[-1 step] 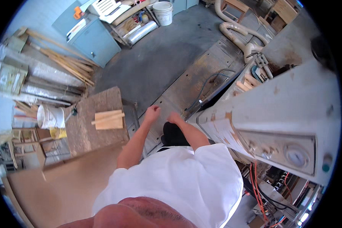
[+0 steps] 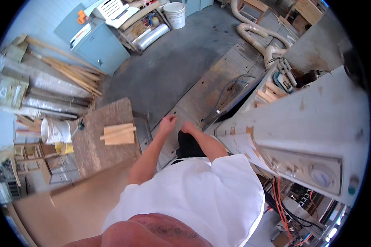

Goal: The person moves a wooden board and places it aside, then picks up a flexible hose and connects it to a machine. They use a red air blow gun to clear sawdust from the machine and surrounding floor area, then wipe a nearby surface with a white cloth.

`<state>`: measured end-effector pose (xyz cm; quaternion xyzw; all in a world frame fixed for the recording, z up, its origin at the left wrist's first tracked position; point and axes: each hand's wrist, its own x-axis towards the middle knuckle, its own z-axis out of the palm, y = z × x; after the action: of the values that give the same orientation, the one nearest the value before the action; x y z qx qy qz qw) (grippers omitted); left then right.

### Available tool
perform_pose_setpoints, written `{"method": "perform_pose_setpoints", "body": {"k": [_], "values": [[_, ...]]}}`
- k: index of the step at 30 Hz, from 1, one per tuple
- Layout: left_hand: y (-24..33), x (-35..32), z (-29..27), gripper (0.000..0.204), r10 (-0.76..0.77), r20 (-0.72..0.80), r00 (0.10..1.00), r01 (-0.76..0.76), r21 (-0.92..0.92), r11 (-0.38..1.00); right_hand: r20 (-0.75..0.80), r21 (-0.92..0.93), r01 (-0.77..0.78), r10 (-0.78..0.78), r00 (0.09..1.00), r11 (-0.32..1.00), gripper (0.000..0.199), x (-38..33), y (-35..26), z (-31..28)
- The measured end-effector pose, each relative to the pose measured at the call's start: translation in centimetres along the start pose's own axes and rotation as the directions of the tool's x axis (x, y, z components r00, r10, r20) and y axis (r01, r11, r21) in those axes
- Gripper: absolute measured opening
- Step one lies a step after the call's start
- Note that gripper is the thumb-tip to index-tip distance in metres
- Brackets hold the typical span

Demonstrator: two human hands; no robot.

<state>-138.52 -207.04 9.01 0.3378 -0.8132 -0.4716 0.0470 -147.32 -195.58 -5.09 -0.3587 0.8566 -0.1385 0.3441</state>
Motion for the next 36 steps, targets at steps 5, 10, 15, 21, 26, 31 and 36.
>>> {"method": "perform_pose_setpoints", "body": {"k": [5,10,15,21,26,31,36], "values": [[-0.1,9.8,-1.2,0.031,-0.022,0.183,0.983,0.004,0.101,0.995,0.09,-0.016,0.07,-0.068,0.994,0.997,0.031,11.7,-2.7,-8.3],[-6.6,23.1,-5.4,0.037,-0.271,0.054,0.961,0.239,0.33,0.913,-0.136,0.025,0.134,-0.13,0.982,0.991,0.032,24.4,3.3,-16.3],[-13.3,29.5,-12.2,0.027,-0.19,0.401,0.896,-0.239,0.797,0.556,-0.035,0.129,-0.039,0.044,0.998,0.991,0.032,30.6,5.3,-30.3],[-8.1,40.2,-10.8,0.023,-0.482,0.454,0.749,0.047,0.69,0.723,-0.071,0.247,-0.324,0.351,0.934,0.913,0.03,38.0,15.4,-42.9],[-5.6,55.0,-8.7,0.024,-0.375,0.52,0.768,-0.017,0.601,0.799,-0.025,0.174,-0.362,0.372,0.928,0.916,0.024,43.4,22.4,-47.2],[1.6,81.5,-7.9,0.025,0.001,0.676,0.737,-0.584,0.636,0.504,0.183,0.244,-0.546,0.515,0.838,0.802,0.018,48.0,27.1,-49.8],[14.6,108.5,-9.2,0.029,0.059,0.422,0.905,-0.366,0.696,0.618,0.098,0.689,-0.581,0.738,0.668,0.434,0.026,53.6,25.3,-58.5]]}}
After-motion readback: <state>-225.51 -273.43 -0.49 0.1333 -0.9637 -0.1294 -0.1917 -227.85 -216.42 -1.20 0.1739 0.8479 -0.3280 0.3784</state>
